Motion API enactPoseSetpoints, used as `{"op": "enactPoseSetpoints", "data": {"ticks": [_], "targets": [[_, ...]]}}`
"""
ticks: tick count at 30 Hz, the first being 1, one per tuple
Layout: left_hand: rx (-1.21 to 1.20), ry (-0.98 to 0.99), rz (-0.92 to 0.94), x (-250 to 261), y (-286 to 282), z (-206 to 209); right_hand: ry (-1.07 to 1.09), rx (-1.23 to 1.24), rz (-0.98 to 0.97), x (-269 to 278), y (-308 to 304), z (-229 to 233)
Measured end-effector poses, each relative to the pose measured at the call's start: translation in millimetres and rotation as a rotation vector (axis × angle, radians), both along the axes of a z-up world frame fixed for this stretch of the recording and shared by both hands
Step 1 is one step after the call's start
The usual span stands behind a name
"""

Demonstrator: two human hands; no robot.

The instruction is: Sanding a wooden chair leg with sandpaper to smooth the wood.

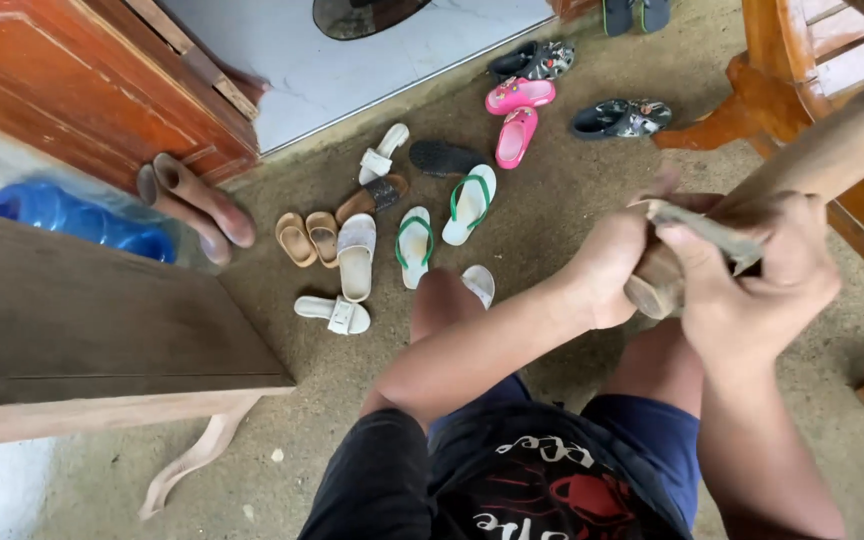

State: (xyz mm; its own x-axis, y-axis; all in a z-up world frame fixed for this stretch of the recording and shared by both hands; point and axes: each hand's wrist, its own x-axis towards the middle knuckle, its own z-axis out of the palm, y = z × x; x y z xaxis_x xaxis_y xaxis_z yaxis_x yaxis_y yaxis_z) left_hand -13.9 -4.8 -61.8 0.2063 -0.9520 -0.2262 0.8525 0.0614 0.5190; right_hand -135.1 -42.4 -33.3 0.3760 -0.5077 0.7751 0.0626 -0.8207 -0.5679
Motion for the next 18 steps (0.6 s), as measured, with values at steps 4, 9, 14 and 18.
{"op": "enactPoseSetpoints", "data": {"ticks": [4, 9, 14, 18], "targets": [[-0.048, 0.057, 0.012, 3.8, -6.7, -19.9, -0.059, -0.03, 0.091, -35.7, 8.8, -16.6], [-0.08, 0.143, 0.038, -2.3, -1.0, -16.2, 0.107, -0.082, 0.09, -24.7, -23.8, 1.6], [-0.14, 0.264, 0.136, 5.1, 4.3, -12.6, 0.279, -0.624, 0.287, -7.3, -52.0, 5.6], [-0.107, 0.389, 0.142, -8.2, 10.5, 3.8, 0.269, 0.03, 0.568, -10.7, -94.7, -0.3]]}}
